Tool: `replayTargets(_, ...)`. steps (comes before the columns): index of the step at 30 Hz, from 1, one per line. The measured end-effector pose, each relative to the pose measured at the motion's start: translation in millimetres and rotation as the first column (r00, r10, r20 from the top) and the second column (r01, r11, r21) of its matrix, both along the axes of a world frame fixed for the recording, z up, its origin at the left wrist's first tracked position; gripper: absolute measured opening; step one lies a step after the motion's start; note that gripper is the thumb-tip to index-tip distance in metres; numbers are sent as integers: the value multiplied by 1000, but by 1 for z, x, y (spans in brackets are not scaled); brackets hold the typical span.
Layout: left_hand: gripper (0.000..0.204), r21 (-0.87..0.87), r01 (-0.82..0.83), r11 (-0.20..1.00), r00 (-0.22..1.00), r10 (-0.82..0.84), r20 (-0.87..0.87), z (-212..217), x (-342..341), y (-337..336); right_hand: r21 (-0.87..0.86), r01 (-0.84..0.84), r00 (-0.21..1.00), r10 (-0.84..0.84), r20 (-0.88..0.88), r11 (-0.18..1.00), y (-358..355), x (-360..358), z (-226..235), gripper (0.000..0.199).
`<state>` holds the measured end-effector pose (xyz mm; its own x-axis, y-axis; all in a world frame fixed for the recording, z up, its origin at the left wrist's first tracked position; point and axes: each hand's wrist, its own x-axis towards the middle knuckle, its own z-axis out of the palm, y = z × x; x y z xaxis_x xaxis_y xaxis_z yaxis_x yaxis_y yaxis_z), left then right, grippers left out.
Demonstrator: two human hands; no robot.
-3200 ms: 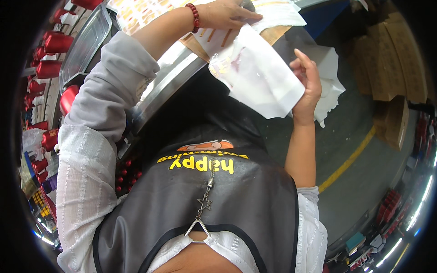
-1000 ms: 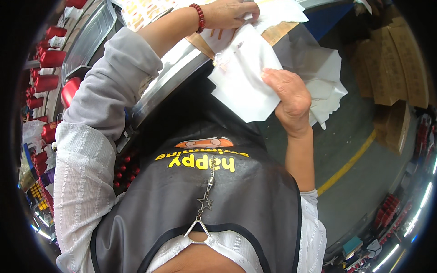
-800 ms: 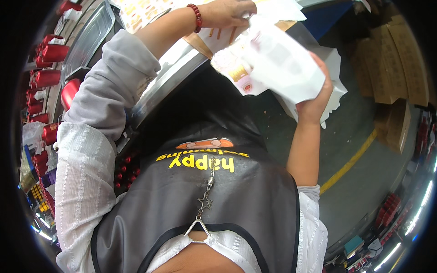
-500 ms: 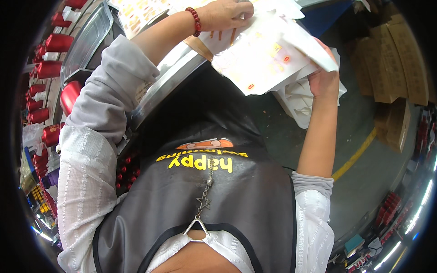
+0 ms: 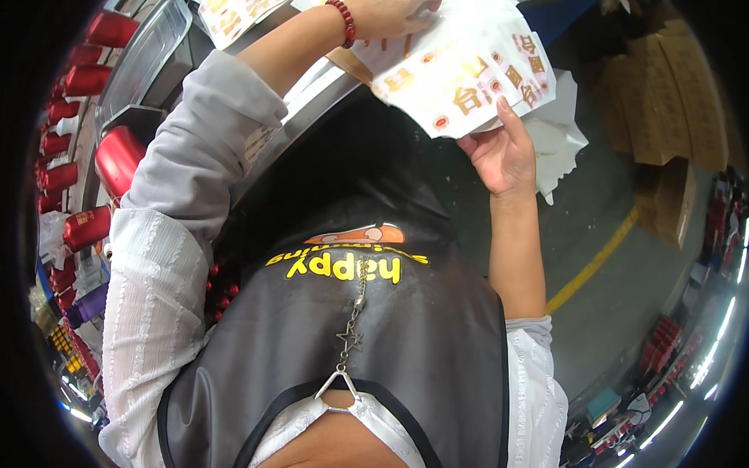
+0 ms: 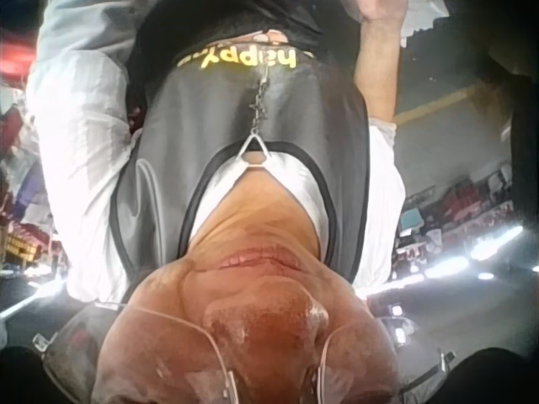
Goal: The person separates sheets of printed labels and applies them to red cans on a metal workbench. The person handles the label sheets by hand, peels off individual labels, and smooths them onto the can surface.
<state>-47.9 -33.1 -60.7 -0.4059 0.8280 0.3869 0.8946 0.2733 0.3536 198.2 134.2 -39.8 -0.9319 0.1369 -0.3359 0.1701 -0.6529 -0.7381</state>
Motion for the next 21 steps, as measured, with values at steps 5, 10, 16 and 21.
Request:
replayTargets(5, 24, 51, -64, 997, 994, 59, 90, 21, 14, -12, 6, 61, 997, -61, 54, 998, -12, -8, 20, 61)
replayTargets(10, 21, 61, 8, 998, 997, -13, 80, 39, 28, -35, 84, 102, 988, -110, 106, 991, -22, -12, 27, 55)
replayTargets(16, 46, -59, -51, 997, 973, 63, 223, 70, 94, -73, 125, 104, 980, -123, 156, 987, -25, -11, 52, 49)
replayTargets(21, 59, -31, -168, 985, 986, 168, 4, 66, 133, -72, 41, 21, 1000, -21, -12, 999, -9, -21, 54, 58)
